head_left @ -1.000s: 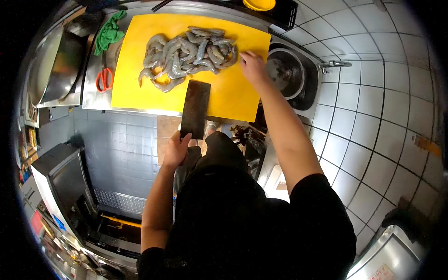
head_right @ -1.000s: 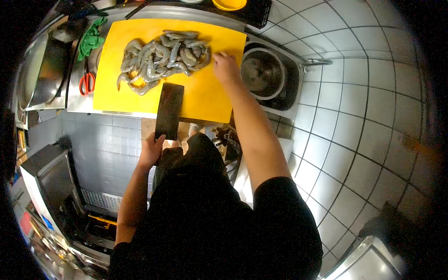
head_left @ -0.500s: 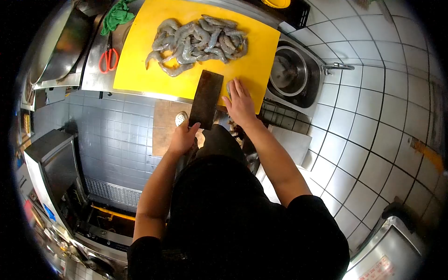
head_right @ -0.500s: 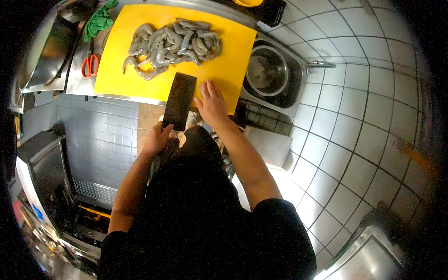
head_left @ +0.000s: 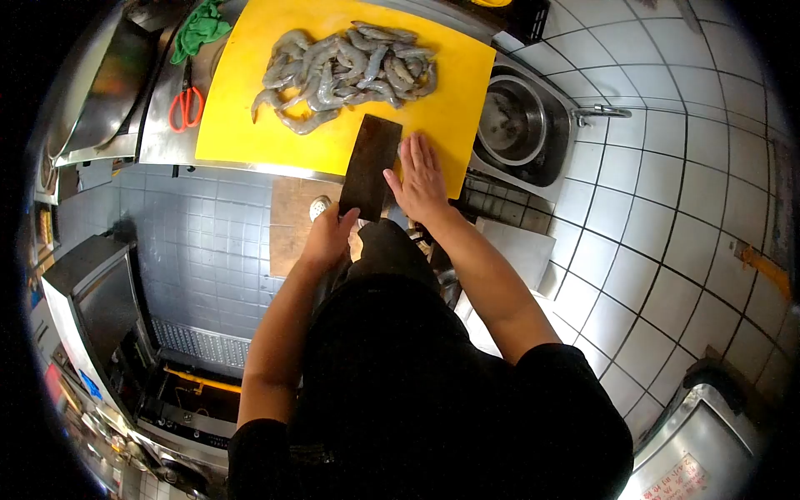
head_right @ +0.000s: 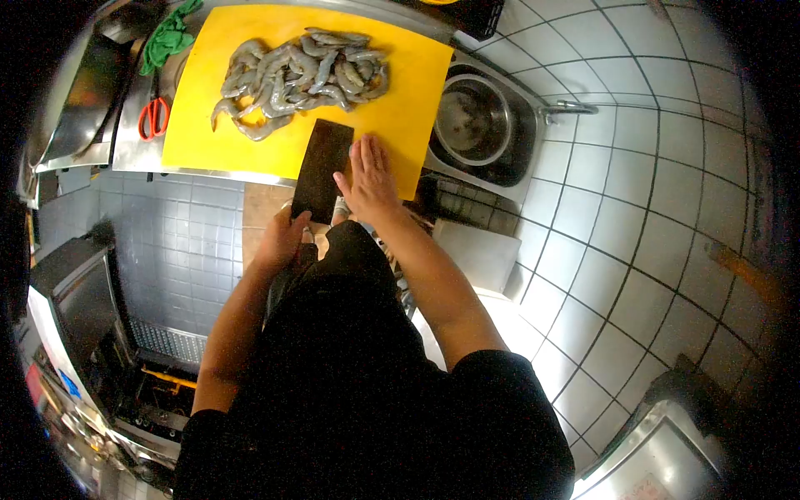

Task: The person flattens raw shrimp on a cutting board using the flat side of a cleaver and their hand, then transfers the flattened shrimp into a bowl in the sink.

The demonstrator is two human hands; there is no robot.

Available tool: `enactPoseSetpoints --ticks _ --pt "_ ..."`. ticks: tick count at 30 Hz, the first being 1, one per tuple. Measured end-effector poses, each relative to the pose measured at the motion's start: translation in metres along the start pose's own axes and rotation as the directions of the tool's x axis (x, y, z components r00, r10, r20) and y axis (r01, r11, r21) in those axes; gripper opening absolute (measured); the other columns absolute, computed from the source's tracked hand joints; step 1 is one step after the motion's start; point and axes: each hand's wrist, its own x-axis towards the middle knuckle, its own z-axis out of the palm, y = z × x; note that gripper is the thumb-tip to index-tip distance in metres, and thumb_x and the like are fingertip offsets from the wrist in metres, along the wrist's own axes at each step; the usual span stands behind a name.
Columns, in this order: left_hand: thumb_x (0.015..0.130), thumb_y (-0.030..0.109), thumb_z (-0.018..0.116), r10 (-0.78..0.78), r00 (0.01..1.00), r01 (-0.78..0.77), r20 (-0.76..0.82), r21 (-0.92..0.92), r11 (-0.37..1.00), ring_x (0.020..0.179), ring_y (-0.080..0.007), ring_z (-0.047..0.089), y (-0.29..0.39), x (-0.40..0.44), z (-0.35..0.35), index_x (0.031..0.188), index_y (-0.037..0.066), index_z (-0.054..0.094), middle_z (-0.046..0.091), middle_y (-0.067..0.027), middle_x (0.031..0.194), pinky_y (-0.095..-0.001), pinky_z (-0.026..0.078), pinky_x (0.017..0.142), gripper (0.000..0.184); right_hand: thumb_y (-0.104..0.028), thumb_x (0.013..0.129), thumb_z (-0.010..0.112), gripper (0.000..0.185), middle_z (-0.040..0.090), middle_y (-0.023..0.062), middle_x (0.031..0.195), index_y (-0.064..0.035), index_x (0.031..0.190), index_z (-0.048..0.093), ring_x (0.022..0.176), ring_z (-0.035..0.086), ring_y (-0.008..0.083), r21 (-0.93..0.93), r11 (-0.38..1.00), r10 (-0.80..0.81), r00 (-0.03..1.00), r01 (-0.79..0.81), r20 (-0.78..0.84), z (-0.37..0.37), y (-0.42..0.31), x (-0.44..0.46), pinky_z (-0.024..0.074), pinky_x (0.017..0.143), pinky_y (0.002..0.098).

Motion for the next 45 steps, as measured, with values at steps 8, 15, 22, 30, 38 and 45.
enactPoseSetpoints --ticks 8,15,22,30,38,45 --pt "0.102 0.031 0.068 -0.105 0.994 0.101 0.034 0.115 0.988 0.067 -0.0319 0.071 0.042 -0.014 -0.013 0.110 -0.003 0.066 0.071 -0.0225 0.079 -0.0424 0.053 0.062 0.035 -0.050 0.109 0.045 0.080 0.023 0.0328 0.166 0.0093 0.160 0.026 0.155 0.024 0.0476 -0.014 1.000 -0.002 1.000 0.002 0.013 0.000 0.001 0.000 0.0187 0.128 0.0546" --pt "0.101 0.030 0.069 0.010 0.999 -0.015 0.038 0.136 0.991 0.058 -0.0311 0.068 0.049 0.016 -0.007 0.109 -0.003 0.065 0.071 -0.0219 0.080 -0.0424 0.052 0.054 0.034 -0.049 0.108 0.048 0.080 0.023 0.0316 0.166 0.0093 0.159 0.027 0.156 0.023 0.0465 0.032 0.999 0.015 1.000 -0.015 0.002 0.001 0.000 -0.002 0.0177 0.128 0.0571" --pt "0.102 0.030 0.068 -0.261 0.957 0.251 0.123 0.093 0.964 0.051 -0.0239 0.064 0.040 -0.017 -0.024 0.103 -0.005 0.061 0.067 -0.0187 0.073 -0.0395 0.048 0.045 0.036 -0.047 0.106 0.051 0.079 0.024 0.0291 0.167 0.0070 0.159 0.028 0.155 0.025 0.0444 -0.027 1.000 0.002 1.000 -0.002 -0.009 -0.002 -0.001 -0.004 0.0180 0.127 0.0587" --pt "0.102 0.029 0.068 -0.047 0.987 0.016 0.152 0.198 0.980 0.051 -0.0234 0.063 0.073 0.015 -0.033 0.105 -0.003 0.061 0.066 -0.0165 0.071 -0.0378 0.047 0.044 0.033 -0.048 0.106 0.051 0.080 0.025 0.0285 0.167 0.0076 0.159 0.029 0.156 0.024 0.0441 -0.033 0.999 -0.016 1.000 0.016 -0.007 -0.003 0.002 -0.003 0.0172 0.127 0.0597" --pt "0.103 0.029 0.066 -0.235 0.971 0.234 0.051 0.030 0.972 0.050 -0.0175 0.061 0.067 -0.026 -0.060 0.099 0.002 0.063 0.060 -0.0088 0.061 -0.0376 0.047 0.048 0.028 -0.048 0.105 0.054 0.072 0.030 0.0186 0.168 -0.0043 0.160 0.038 0.157 0.023 0.0412 0.003 0.979 -0.202 0.979 0.202 0.008 -0.008 -0.001 -0.007 0.0143 0.127 0.0613" --pt "0.103 0.033 0.065 -0.195 0.981 0.195 -0.004 0.059 0.979 0.048 -0.0197 0.061 0.041 -0.019 -0.041 0.095 0.002 0.060 0.061 -0.0099 0.060 -0.0371 0.048 0.048 0.033 -0.046 0.104 0.054 0.069 0.033 0.0217 0.166 -0.0007 0.155 0.042 0.154 0.027 0.0437 -0.263 0.921 0.301 0.953 -0.288 0.010 -0.039 0.100 0.033 0.0167 0.126 0.0640"
